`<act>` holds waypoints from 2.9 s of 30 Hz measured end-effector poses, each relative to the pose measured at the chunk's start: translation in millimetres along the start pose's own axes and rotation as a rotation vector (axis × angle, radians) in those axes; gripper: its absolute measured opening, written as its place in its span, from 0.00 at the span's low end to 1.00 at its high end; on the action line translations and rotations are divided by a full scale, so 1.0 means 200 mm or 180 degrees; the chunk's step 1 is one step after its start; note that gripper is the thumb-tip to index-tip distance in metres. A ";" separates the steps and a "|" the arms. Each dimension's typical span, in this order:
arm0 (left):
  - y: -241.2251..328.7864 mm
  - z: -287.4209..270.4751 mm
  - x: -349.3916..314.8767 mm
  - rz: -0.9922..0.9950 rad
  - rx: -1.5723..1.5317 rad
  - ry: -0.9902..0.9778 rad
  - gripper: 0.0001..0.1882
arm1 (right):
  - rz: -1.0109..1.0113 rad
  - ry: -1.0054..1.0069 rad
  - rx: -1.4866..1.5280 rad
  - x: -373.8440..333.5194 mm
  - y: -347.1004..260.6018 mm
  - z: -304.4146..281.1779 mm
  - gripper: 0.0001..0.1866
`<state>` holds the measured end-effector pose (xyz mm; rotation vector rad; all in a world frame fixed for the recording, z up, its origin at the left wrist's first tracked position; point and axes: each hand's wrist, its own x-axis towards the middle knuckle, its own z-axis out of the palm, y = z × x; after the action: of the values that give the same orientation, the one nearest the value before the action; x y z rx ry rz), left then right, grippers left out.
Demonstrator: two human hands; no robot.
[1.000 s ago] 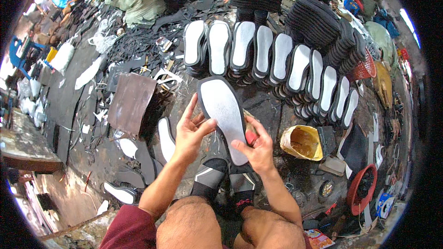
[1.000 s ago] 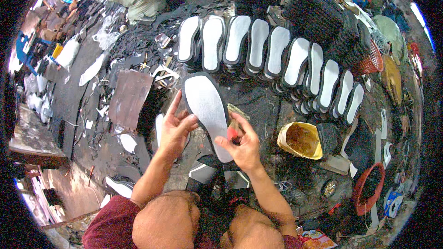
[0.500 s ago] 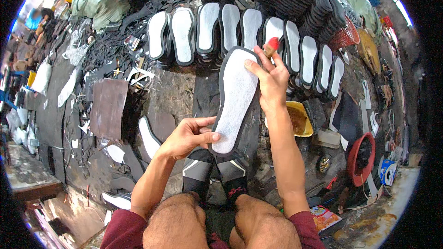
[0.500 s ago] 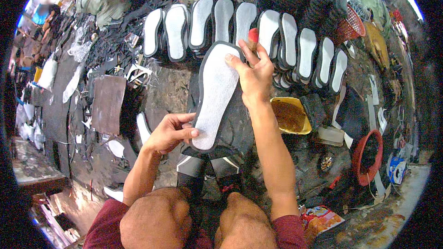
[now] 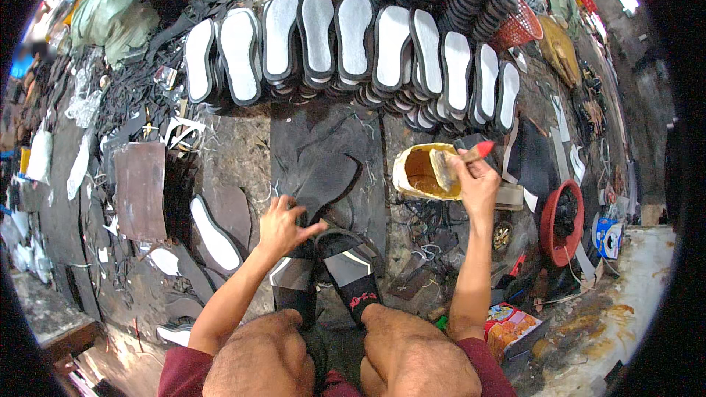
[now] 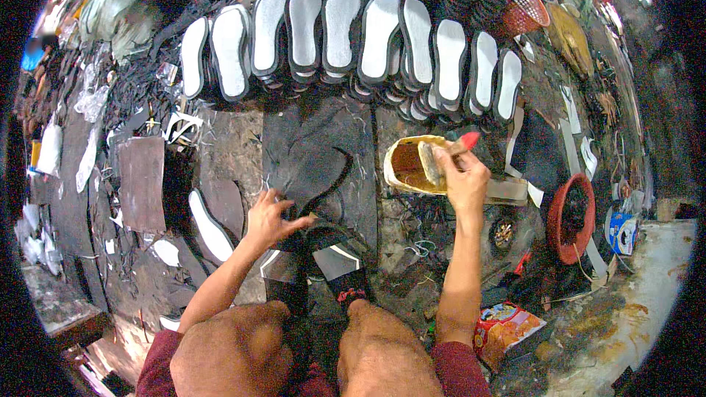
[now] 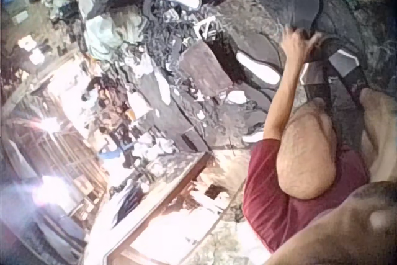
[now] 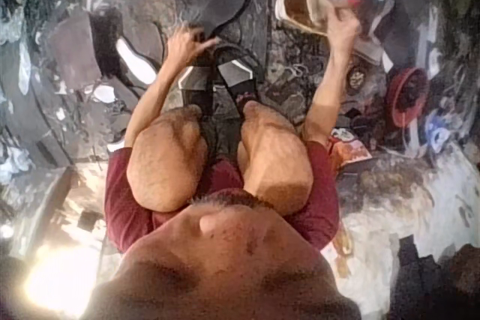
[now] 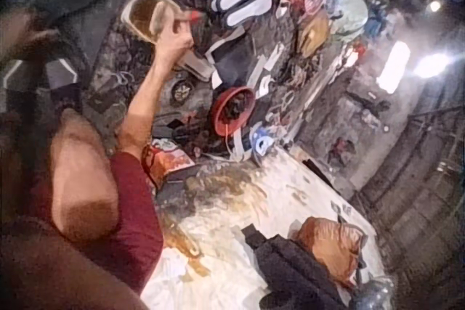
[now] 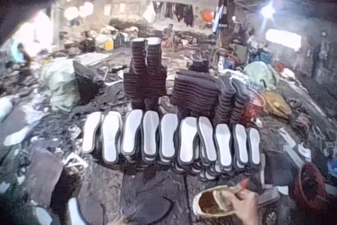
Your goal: The person applies glue to white shoe insoles using a brush and a yellow container, then places each glued insole onto a black sole. The person repeats this process for multiple insoles in a cluttered workshop.
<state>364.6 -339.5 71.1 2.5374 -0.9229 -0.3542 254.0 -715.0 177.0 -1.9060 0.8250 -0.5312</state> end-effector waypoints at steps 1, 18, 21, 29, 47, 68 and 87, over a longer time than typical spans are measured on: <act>0.03 0.02 0.08 0.0064 -0.0122 0.0240 0.29 | -0.0059 0.0059 -0.0145 0.00 0.09 0.02 0.14; 0.07 -0.29 0.49 -0.1014 -0.6897 0.0195 0.42 | -0.0824 0.0708 -0.1734 -0.55 0.25 -0.34 0.08; 0.24 -0.47 0.48 -0.0291 -0.7794 -0.0267 0.45 | -0.0676 0.1287 -0.1717 -0.29 0.15 -0.53 0.13; 0.27 -0.45 0.43 -0.0583 -0.7584 -0.0553 0.42 | -0.0640 -0.0293 0.1818 -0.17 -0.53 0.08 0.21; 0.06 -0.34 0.49 -0.1533 -0.6475 0.1787 0.27 | -0.3009 -0.2066 0.0589 -0.57 -0.62 0.74 0.10; 0.23 -0.55 0.28 -0.1248 -0.6496 0.1196 0.37 | -0.3405 -0.1121 0.0718 -0.43 -0.69 0.82 0.13; 0.07 -0.52 0.14 -0.1181 -0.7355 0.0893 0.37 | -0.3316 -0.1468 0.0582 -0.51 -0.60 0.82 0.10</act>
<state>416.0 -336.9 167.6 0.4570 0.2956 -0.5726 332.6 -503.8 208.9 -2.0583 -0.5585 -0.6895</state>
